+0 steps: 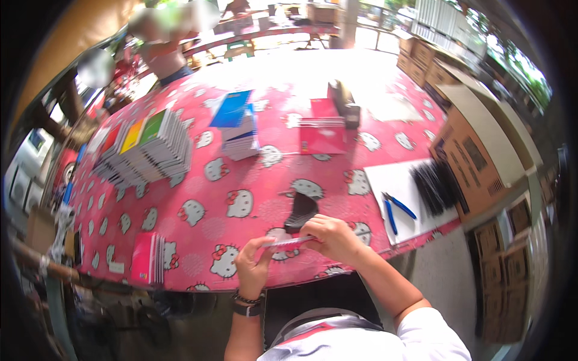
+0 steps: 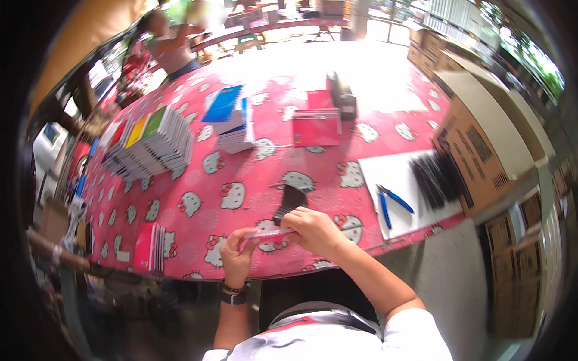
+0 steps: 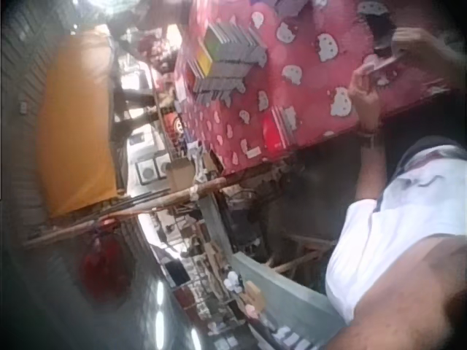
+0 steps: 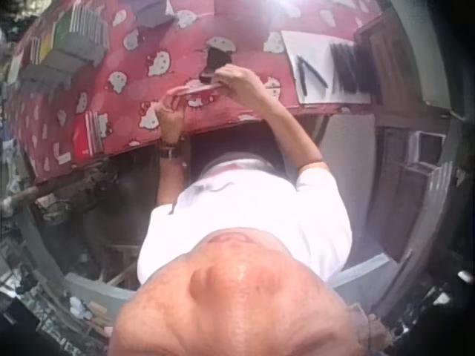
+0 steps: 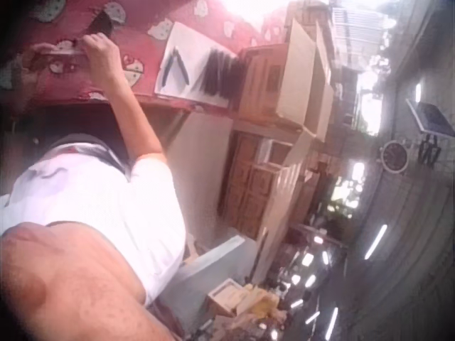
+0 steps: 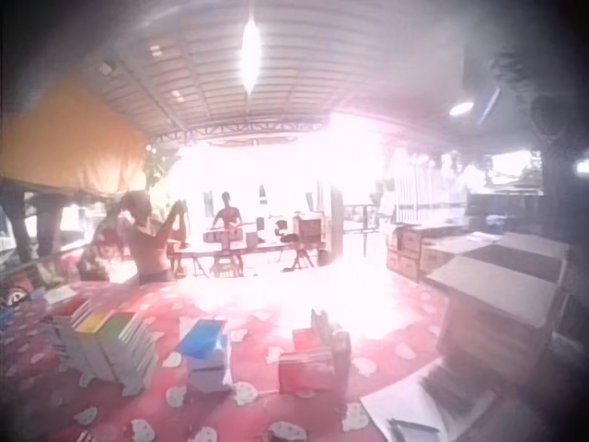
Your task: The person threads a plastic spiral through the punched holes of a stack of papers and a pink cover, then bends the ends of the spiral with a hand tool to secure it.
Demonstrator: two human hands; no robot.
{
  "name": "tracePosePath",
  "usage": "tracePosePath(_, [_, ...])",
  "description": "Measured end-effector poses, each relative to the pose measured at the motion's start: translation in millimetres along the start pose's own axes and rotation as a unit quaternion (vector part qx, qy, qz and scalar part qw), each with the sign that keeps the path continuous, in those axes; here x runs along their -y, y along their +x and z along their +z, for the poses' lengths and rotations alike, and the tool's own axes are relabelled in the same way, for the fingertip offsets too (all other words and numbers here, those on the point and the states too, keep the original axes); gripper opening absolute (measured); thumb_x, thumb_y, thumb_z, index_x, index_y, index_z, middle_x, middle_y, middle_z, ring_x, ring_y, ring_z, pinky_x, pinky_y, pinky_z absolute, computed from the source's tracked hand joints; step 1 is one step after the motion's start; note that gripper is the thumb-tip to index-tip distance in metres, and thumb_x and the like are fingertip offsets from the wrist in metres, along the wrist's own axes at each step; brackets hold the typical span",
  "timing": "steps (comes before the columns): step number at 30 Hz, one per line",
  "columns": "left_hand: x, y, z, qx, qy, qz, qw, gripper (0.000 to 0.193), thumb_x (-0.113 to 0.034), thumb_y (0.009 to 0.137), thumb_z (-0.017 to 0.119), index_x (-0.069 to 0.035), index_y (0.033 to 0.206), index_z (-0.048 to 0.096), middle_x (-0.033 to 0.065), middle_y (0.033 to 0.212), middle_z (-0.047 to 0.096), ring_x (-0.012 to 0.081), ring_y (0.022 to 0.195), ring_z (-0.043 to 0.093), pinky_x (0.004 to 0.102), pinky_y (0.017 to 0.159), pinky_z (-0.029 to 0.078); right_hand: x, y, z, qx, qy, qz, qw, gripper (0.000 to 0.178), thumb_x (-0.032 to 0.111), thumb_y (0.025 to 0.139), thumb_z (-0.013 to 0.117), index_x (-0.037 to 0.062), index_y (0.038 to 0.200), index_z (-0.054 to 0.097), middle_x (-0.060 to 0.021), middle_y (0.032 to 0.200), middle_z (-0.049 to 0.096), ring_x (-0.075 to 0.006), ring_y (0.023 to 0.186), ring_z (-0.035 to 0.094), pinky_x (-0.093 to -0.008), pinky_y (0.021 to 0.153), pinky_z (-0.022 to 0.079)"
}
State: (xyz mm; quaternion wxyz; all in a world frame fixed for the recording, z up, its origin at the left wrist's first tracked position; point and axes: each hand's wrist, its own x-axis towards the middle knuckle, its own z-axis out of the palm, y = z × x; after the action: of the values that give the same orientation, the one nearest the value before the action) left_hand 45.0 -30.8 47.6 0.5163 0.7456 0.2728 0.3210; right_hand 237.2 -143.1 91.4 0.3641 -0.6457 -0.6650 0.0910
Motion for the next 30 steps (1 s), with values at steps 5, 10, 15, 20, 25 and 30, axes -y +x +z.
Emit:
tracePosePath(5, [-4,-10,-2,-0.015,0.064,0.052,0.996,0.023,-0.002,0.08,0.067,-0.004,0.103,0.064,0.008,0.1,0.066,0.0163,0.095,0.061,0.0327,0.089,0.044,-7,-30,4,-0.055,0.117,0.028,0.991,0.021,0.004,0.068,0.068,0.0045,0.087,0.059,-0.0092,0.084,0.061,-0.0287,0.086,0.059,-0.0368,0.074,0.049])
tracePosePath(10, [-52,-2,40,-0.008,0.324,0.245,0.914,0.027,-0.008,0.08,0.066,-0.007,0.107,0.064,0.0099,0.114,0.062,0.0276,0.115,0.052,0.0444,0.11,0.025,-14,-32,11,-0.086,0.099,0.019,0.991,0.019,0.006,0.071,0.069,0.0046,0.088,0.06,-0.0104,0.085,0.061,-0.0301,0.086,0.059,-0.0371,0.075,0.049])
tracePosePath(15, [-29,8,36,-0.003,0.288,0.302,0.909,0.023,-0.005,0.078,0.063,-0.011,0.099,0.069,-0.001,0.088,0.066,0.0143,0.077,0.061,0.0316,0.072,0.037,-37,-34,-30,-0.006,0.1,0.084,0.991,0.035,0.017,0.076,0.073,0.0051,0.107,0.062,-0.0107,0.101,0.065,-0.0263,0.092,0.063,-0.0363,0.082,0.049])
tracePosePath(20, [-35,10,25,-0.001,0.282,0.318,0.905,0.025,-0.006,0.076,0.063,-0.013,0.1,0.069,-0.0007,0.091,0.067,0.0148,0.081,0.062,0.0314,0.072,0.039,-148,-100,-150,-0.324,-0.295,0.269,0.858,0.017,0.012,0.08,0.064,0.0011,0.093,0.067,-0.0154,0.087,0.067,-0.0333,0.084,0.062,-0.039,0.082,0.048])
tracePosePath(25, [-24,8,17,-0.014,0.294,0.311,0.904,0.03,-0.006,0.075,0.063,-0.016,0.103,0.07,-0.0017,0.096,0.067,0.0156,0.084,0.06,0.0329,0.076,0.042,-207,-139,-166,-0.226,-0.378,0.387,0.811,0.022,0.011,0.073,0.073,0.003,0.091,0.064,-0.0118,0.093,0.06,-0.0304,0.094,0.056,-0.0385,0.085,0.046])
tracePosePath(30, [-21,7,14,-0.032,0.303,0.315,0.899,0.03,-0.008,0.076,0.062,-0.018,0.104,0.07,-0.003,0.095,0.067,0.0146,0.082,0.059,0.032,0.075,0.042,-210,-126,-156,-0.22,-0.412,0.373,0.802,0.019,0.008,0.072,0.074,0.0033,0.085,0.061,-0.0114,0.088,0.059,-0.0291,0.091,0.057,-0.0381,0.082,0.047])
